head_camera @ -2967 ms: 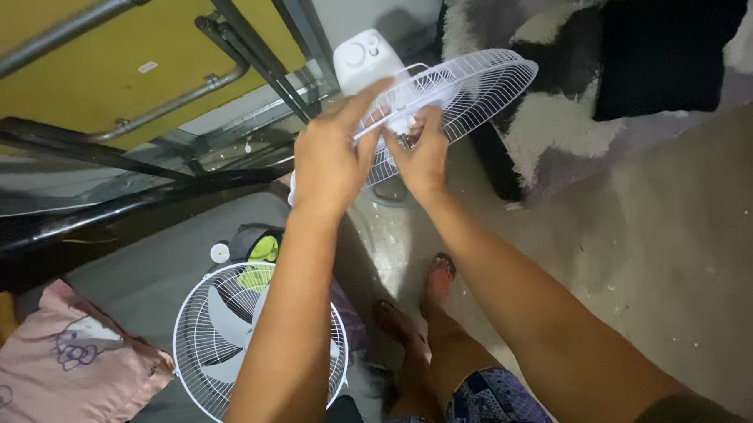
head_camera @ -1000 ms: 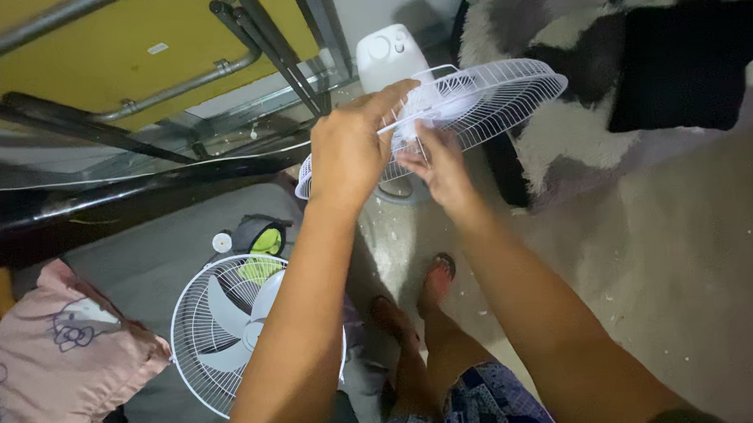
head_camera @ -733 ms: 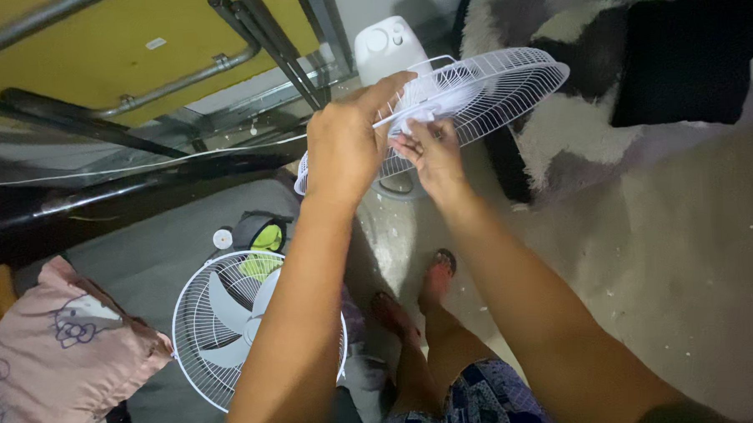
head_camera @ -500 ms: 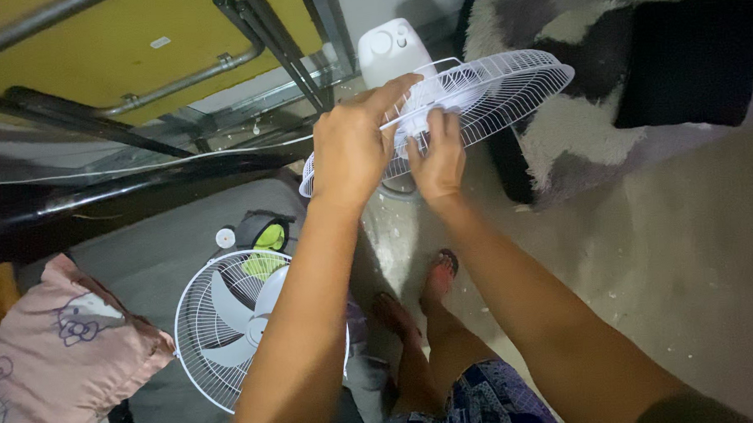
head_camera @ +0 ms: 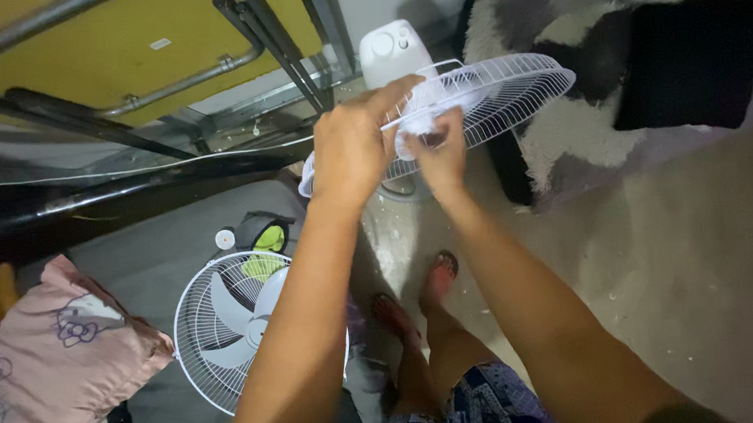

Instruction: The person removes the front grille from a standing electric fan, unscrews the blade cap by hand and takes off the fan blades, then wipes the grille with a green cloth.

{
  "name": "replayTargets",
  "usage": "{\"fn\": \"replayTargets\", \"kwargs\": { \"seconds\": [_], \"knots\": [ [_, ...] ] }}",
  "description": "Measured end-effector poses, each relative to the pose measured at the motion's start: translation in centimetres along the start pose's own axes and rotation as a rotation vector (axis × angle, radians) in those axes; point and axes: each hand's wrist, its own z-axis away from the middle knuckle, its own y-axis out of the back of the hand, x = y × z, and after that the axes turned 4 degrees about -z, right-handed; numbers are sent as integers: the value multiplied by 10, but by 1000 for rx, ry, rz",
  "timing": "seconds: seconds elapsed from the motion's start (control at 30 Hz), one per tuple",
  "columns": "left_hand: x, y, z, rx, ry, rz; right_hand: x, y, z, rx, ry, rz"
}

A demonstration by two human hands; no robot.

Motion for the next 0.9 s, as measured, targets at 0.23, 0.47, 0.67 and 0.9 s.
{"fn": "replayTargets", "kwargs": {
  "seconds": [0.23,0.47,0.67,0.9],
  "knots": [
    [1,0,0,-7,-23,-20,3,9,4,121,412,287],
    [3,-1,1,4,-37,-17,-7,3,0,201,-207,-175],
    [4,0,2,-20,22,2,-27,-2,24,7,855,580],
    [4,0,5,27,-58,4,-26,0,22,200,335,370]
  ]
}}
